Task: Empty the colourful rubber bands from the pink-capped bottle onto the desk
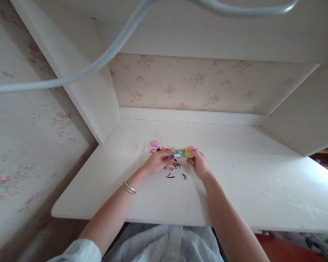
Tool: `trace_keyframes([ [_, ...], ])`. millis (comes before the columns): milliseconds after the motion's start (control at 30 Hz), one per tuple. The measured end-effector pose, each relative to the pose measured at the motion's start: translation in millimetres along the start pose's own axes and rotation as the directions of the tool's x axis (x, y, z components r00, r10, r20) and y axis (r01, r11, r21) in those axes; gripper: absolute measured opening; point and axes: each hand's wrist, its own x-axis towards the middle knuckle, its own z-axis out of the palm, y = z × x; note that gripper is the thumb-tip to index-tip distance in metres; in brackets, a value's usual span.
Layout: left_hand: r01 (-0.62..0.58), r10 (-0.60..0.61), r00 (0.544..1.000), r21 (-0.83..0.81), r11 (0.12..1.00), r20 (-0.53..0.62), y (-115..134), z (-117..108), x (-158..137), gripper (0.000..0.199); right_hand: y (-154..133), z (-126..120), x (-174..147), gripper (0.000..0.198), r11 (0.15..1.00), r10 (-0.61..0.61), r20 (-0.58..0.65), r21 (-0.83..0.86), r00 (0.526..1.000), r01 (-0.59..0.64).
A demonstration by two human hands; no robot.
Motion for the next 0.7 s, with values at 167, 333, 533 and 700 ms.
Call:
trace_keyframes([
  [167,0.012,-0.007,0.983,0.023,1.0,-0.183,-13,-1,7,0.037,2,3,1,0.032,0.999,-0.016,-0.04,-0.033,0.999,0.015],
  [333,-0.013,0.02,0.965,0.028,1.0,-0.263,-16,1,9,0.029,3,9,-2,0.033,1.0,-0.026,-0.013,-0.014,1.0,0.026],
  [533,0.023,0.012,0.943,0.101,0.995,-0.332,-15,4,7,0.033,0,19,-8,0.029,1.0,-0.017,0.018,0.022,1.0,0.017],
  [700,0.044,-0.012,0.937,0.084,0.995,-0.349,-12,11,6,0.031,-2,21,-9,0.033,0.999,0.009,0.051,0.037,0.999,-0.011],
])
